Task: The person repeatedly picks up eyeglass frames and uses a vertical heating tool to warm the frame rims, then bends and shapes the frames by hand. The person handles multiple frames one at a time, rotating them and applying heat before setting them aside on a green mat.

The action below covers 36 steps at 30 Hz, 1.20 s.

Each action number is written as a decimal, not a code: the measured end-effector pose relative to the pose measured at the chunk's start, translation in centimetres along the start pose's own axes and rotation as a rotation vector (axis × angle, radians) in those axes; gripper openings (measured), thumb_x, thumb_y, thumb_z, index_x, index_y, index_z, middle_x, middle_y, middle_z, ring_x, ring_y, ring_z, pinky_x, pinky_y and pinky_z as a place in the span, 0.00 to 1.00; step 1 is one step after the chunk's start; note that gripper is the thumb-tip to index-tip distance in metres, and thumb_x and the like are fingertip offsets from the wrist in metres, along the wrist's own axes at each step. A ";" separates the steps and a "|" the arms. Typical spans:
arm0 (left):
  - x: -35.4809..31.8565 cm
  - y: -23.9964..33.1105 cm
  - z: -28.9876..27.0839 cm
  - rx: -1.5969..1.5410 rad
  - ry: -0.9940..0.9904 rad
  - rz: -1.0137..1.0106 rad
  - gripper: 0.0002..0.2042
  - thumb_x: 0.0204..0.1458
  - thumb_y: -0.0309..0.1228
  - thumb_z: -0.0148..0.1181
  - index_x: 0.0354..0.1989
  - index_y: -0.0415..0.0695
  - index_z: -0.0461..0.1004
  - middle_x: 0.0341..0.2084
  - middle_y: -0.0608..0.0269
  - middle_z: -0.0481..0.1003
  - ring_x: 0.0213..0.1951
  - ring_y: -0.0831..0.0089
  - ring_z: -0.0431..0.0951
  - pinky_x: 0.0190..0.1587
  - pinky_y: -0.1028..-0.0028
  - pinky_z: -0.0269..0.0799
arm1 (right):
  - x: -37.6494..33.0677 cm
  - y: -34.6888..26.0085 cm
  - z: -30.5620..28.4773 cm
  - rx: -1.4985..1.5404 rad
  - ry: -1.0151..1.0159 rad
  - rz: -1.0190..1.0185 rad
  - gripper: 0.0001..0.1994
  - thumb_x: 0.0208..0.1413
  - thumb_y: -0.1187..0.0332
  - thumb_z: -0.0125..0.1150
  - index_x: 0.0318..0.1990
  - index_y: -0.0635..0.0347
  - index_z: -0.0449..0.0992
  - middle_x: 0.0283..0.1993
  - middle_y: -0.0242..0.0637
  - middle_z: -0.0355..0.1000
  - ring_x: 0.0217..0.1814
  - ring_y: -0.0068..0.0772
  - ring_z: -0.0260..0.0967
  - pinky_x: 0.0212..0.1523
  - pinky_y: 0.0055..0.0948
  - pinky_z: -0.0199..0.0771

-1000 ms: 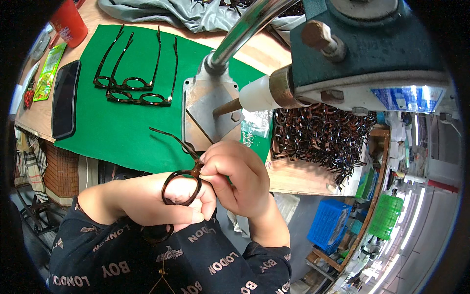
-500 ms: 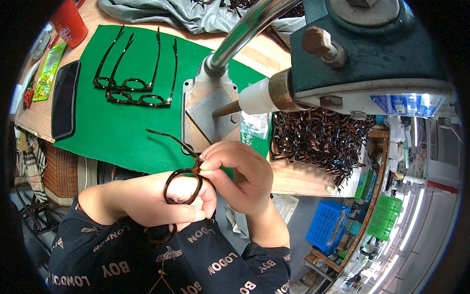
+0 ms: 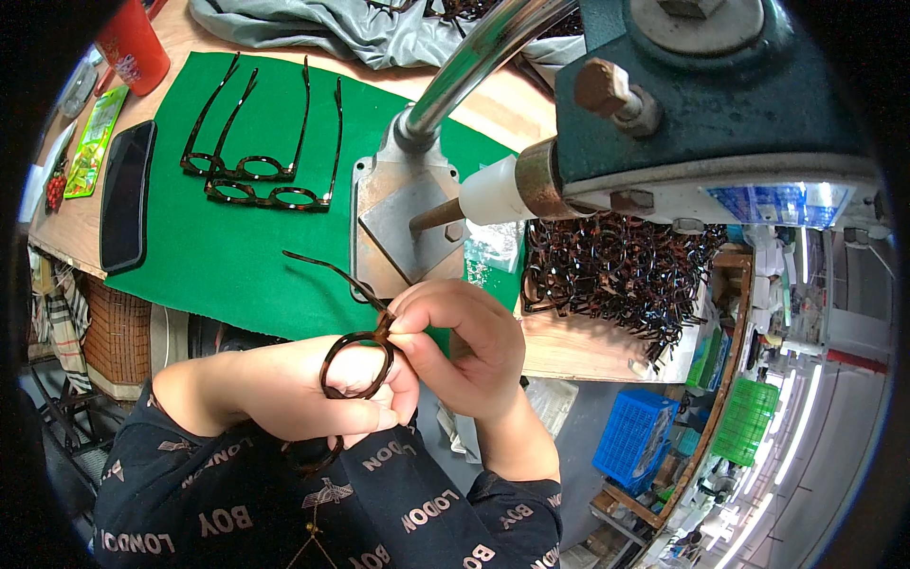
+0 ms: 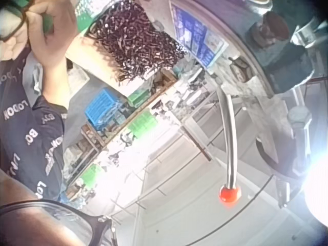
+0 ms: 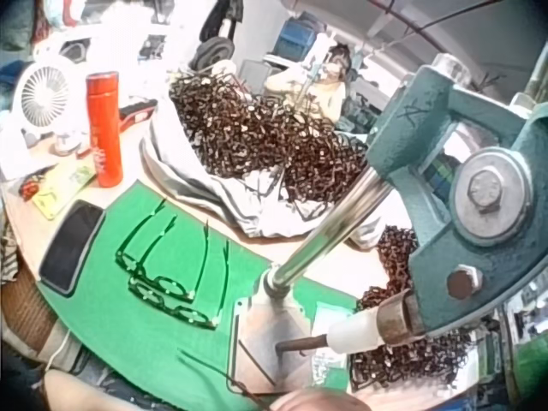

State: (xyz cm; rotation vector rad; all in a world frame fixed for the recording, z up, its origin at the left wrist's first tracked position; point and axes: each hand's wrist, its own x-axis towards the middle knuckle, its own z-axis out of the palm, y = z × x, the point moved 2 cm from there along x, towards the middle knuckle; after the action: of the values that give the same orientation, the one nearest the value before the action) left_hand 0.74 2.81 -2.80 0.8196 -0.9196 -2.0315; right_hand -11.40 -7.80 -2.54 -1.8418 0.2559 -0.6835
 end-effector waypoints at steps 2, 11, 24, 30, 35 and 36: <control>-0.1 0.1 0.0 -0.025 -0.010 -0.034 0.06 0.53 0.29 0.51 0.32 0.39 0.69 0.16 0.71 0.68 0.19 0.83 0.68 0.21 0.82 0.63 | 0.1 -0.1 0.1 -0.075 -0.001 -0.034 0.04 0.49 0.75 0.57 0.29 0.64 0.68 0.24 0.39 0.67 0.26 0.32 0.68 0.32 0.29 0.72; 0.1 0.0 -0.1 -0.061 -0.049 -0.023 0.07 0.53 0.30 0.52 0.34 0.39 0.68 0.16 0.71 0.68 0.20 0.84 0.69 0.22 0.82 0.63 | 0.0 -0.3 0.1 0.043 0.034 0.029 0.05 0.45 0.81 0.57 0.31 0.65 0.71 0.29 0.42 0.70 0.33 0.36 0.71 0.36 0.29 0.72; 0.1 0.6 0.1 -0.043 -0.062 0.071 0.06 0.53 0.28 0.50 0.34 0.37 0.69 0.16 0.71 0.68 0.19 0.83 0.68 0.22 0.82 0.62 | -0.4 0.7 0.4 0.701 0.032 0.322 0.07 0.49 0.82 0.56 0.36 0.63 0.69 0.38 0.36 0.68 0.40 0.28 0.68 0.44 0.26 0.69; 1.2 3.3 -0.2 0.002 -0.035 0.177 0.10 0.57 0.31 0.47 0.36 0.36 0.70 0.16 0.70 0.70 0.19 0.83 0.68 0.23 0.82 0.62 | 0.6 -1.7 -1.2 0.373 0.179 0.097 0.05 0.54 0.77 0.54 0.38 0.66 0.67 0.37 0.41 0.69 0.39 0.30 0.68 0.43 0.27 0.69; 2.4 7.0 -0.8 0.002 0.065 0.151 0.13 0.58 0.35 0.46 0.33 0.37 0.72 0.16 0.67 0.73 0.16 0.85 0.69 0.19 0.85 0.61 | 0.3 -2.7 -3.7 0.148 0.365 -0.024 0.05 0.51 0.76 0.56 0.34 0.65 0.66 0.33 0.41 0.68 0.35 0.34 0.66 0.39 0.30 0.69; 2.6 7.5 -0.8 0.002 0.070 0.144 0.14 0.58 0.35 0.45 0.32 0.37 0.73 0.16 0.67 0.73 0.16 0.85 0.69 0.19 0.85 0.61 | 0.2 -3.2 -3.9 0.139 0.401 -0.026 0.06 0.52 0.75 0.56 0.33 0.65 0.66 0.32 0.41 0.67 0.35 0.33 0.66 0.38 0.31 0.69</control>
State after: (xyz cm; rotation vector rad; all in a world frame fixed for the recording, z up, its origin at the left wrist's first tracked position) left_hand 2.75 -3.05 2.21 0.7972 -0.9145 -1.8668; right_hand -13.93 -9.80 1.31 -1.5672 0.4347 -1.0622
